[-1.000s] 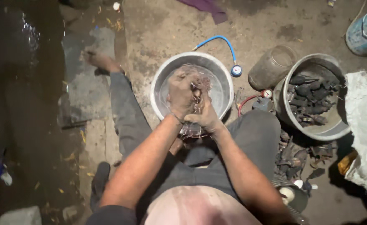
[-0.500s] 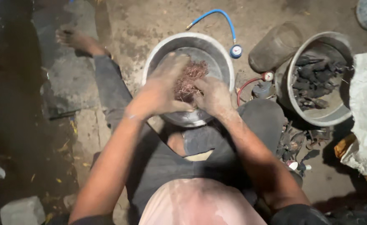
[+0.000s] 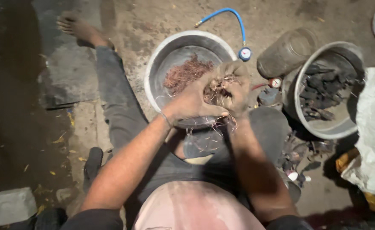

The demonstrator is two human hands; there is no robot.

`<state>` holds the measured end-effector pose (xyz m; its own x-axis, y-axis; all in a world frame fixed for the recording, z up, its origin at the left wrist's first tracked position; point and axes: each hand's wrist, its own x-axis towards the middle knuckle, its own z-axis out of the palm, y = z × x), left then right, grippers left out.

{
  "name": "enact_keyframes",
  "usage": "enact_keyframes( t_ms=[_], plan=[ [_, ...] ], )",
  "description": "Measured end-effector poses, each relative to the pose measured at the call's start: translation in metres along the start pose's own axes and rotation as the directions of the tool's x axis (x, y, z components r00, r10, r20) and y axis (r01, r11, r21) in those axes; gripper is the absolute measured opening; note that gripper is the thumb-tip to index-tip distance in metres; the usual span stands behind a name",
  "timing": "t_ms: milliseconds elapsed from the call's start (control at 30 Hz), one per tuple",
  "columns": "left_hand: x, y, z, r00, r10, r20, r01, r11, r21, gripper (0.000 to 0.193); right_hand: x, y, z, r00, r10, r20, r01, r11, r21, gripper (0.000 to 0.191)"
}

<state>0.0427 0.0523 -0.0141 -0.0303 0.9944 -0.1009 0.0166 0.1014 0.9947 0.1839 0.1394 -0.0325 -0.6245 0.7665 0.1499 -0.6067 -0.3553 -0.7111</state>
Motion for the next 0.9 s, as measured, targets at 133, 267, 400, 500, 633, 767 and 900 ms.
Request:
enact_keyframes(
  t_ms=[133, 267, 400, 500, 633, 767, 900],
  plan=[
    [-0.002, -0.008, 0.013, 0.966, -0.119, -0.231, 0.167, 0.965, 0.202, 0.050, 0.001, -0.042, -0.016, 0.975, 0.078, 0.210, 0.113, 0.637, -0.762, 0.042],
    [0.000, -0.013, 0.016, 0.814, -0.123, -0.568, -0.051, 0.958, -0.281, 0.026, -0.022, -0.055, -0.033, 0.976, 0.211, 0.052, -0.105, 0.667, -0.738, 0.088],
    [0.002, -0.007, 0.025, 0.843, -0.235, -0.483, -0.141, 0.771, -0.621, 0.024, -0.060, 0.020, -0.029, 0.932, 0.353, 0.076, -0.306, 0.884, -0.354, 0.105],
    [0.008, -0.005, 0.018, 0.762, -0.085, -0.642, -0.244, 0.881, -0.406, 0.019, -0.081, 0.062, -0.020, 0.878, 0.477, -0.030, -0.477, 0.869, -0.131, 0.080],
    [0.005, -0.019, -0.013, 0.520, 0.325, -0.790, -0.080, 0.939, 0.335, 0.040, -0.067, 0.043, -0.013, 0.872, 0.481, -0.090, -0.393, 0.580, -0.714, 0.034],
    [-0.011, -0.041, -0.029, 0.729, 0.328, -0.601, 0.158, 0.773, 0.614, 0.037, -0.031, -0.007, 0.001, 0.957, 0.113, 0.266, 0.286, -0.225, -0.932, 0.035],
    [-0.021, -0.052, -0.031, 0.927, -0.037, -0.374, 0.288, 0.710, 0.642, 0.035, -0.004, -0.027, 0.021, 0.908, 0.091, 0.408, 0.418, -0.231, -0.879, 0.036]
  ],
)
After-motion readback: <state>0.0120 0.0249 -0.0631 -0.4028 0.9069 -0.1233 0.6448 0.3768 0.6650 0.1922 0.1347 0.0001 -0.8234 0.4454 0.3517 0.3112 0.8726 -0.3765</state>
